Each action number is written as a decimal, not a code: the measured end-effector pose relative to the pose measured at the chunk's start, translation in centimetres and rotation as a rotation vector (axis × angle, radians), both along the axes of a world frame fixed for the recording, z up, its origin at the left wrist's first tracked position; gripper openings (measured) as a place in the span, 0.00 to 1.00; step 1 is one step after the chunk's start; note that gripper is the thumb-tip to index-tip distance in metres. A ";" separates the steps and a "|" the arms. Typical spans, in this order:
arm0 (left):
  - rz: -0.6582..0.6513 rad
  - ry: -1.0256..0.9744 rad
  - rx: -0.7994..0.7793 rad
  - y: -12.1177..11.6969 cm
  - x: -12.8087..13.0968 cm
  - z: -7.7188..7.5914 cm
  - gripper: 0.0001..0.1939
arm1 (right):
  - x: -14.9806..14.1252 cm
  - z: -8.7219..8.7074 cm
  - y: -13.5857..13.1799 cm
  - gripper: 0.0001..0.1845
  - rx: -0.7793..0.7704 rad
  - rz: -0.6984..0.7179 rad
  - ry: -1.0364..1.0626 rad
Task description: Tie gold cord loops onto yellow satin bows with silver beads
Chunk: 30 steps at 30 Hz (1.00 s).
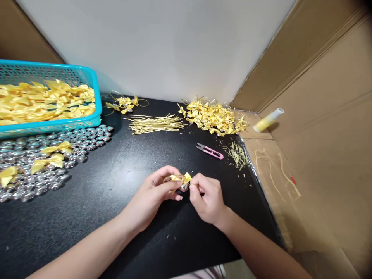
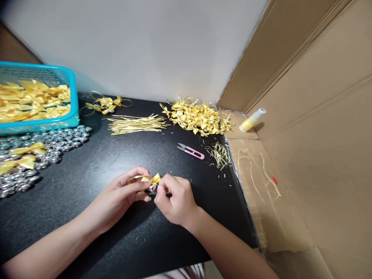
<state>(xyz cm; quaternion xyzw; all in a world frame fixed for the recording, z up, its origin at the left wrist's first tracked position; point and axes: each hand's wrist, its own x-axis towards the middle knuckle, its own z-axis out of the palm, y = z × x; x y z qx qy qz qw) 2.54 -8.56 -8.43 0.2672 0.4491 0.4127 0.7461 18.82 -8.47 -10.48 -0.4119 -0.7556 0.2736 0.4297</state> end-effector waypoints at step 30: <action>0.069 0.006 0.147 -0.3 0.3 -0.7 0.04 | -0.2 -0.5 -0.2 0.11 -0.204 0.039 0.224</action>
